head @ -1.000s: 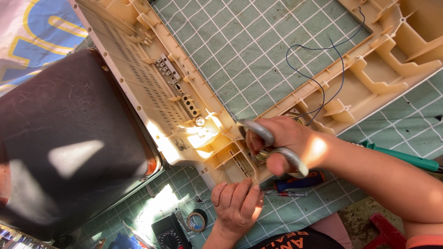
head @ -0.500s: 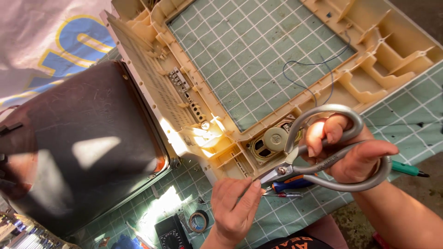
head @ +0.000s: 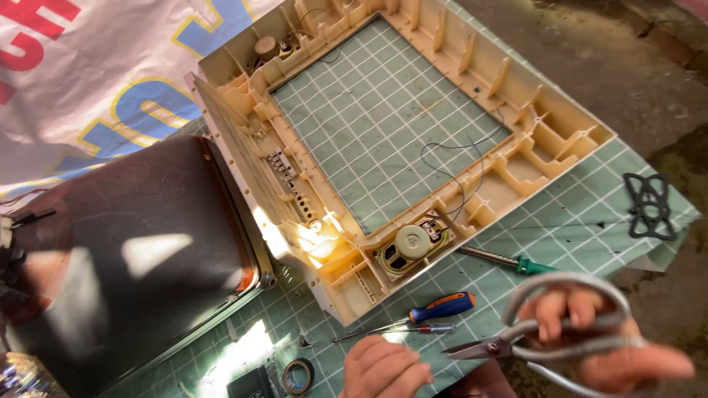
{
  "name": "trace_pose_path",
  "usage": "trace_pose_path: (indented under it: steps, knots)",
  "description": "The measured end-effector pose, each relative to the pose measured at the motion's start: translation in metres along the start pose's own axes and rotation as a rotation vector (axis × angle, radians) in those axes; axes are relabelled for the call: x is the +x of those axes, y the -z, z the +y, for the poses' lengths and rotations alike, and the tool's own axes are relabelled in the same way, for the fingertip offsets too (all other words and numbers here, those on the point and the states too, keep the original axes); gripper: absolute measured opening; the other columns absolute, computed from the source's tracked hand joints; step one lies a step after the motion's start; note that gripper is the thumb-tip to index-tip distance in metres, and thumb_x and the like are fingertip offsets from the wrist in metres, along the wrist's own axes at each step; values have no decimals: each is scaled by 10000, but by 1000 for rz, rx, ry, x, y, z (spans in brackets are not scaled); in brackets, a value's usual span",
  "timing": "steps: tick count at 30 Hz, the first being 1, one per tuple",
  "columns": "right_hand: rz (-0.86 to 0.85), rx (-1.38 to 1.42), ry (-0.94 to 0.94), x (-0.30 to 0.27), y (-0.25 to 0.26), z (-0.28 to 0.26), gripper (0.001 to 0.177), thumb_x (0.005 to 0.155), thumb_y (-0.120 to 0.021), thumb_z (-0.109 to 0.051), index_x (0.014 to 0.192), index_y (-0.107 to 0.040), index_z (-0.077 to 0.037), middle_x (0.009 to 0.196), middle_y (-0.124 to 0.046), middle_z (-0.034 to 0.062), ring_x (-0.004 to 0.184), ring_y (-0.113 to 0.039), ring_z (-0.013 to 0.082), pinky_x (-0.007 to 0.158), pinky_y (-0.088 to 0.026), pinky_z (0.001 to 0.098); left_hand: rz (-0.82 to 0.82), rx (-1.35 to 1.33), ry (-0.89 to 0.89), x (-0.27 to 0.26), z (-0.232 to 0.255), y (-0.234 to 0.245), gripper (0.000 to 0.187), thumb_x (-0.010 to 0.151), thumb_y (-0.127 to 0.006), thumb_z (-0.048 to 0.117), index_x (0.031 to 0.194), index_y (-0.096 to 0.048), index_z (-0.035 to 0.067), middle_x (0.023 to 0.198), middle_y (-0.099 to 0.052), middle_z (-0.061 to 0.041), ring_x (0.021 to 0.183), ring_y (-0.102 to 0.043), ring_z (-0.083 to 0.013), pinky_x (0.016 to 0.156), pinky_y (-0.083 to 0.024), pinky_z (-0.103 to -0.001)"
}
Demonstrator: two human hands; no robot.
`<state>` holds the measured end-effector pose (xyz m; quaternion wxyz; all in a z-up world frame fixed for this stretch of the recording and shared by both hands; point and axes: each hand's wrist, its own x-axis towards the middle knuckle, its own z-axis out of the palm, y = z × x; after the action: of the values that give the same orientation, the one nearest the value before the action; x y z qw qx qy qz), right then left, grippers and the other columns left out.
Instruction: Disassembling and testing components of an electronic appliance using a screwdriver, scissors, and multimeter
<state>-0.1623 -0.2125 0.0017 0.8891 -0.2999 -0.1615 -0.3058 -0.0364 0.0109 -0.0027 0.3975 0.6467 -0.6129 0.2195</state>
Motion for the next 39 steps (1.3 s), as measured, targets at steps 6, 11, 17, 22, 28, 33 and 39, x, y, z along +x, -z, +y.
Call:
trace_pose_path:
  steps: [6,11,17,22,28,33,39]
  knots:
    - [313,-841,246,-34,58,-74,738,960,-805,-863,1081,-702,-143,967,-755,65,776,-802,223,768,-754,438,157,-20,315,-26,-10,11,61,947,-639,171,929,-667,120,928,-682,-35,698,-661,-151,573,-581,-268]
    - [-423,-2168,194,16,136,-122,594,627,-907,-457,1019,-708,-58,979,-753,127,792,-717,202,685,-596,375,269,20,627,-49,-42,8,92,922,-699,118,955,-731,38,939,-711,-103,811,-706,-211,750,-602,-310]
    - [-1078,-2564,-69,45,212,-120,109,897,-644,-341,968,-565,-316,1159,-640,-40,786,-676,209,687,-534,373,279,-10,746,-49,-46,5,89,937,-690,129,935,-741,56,884,-712,-63,774,-682,-166,663,-565,-262]
    - [-1127,-2727,-309,48,256,-109,296,819,-691,-312,1051,-552,-430,1210,-586,-67,633,-725,194,499,-550,387,268,4,727,-39,-46,5,73,933,-704,130,937,-738,65,881,-702,-63,781,-694,-173,697,-581,-278]
    - [-999,-2820,-881,65,245,-93,412,872,-626,-405,1253,-484,-472,1242,-551,-102,808,-801,121,587,-627,353,236,-20,743,-35,-48,7,61,934,-716,115,955,-750,70,879,-706,-60,759,-689,-167,675,-577,-271]
    - [-936,-2800,-1151,75,238,-79,451,904,-611,-410,1326,-472,-487,1291,-574,-107,895,-852,150,662,-690,320,211,-65,783,-34,-47,10,96,972,-674,115,1008,-743,59,927,-719,-74,817,-717,-194,720,-591,-298]
    - [-953,-2975,-1010,67,275,-70,392,918,-585,-306,1281,-580,-456,1161,-653,-100,796,-840,100,580,-628,281,118,-167,917,-25,-47,14,145,978,-650,97,1068,-761,72,1020,-779,-74,963,-760,-213,857,-619,-331]
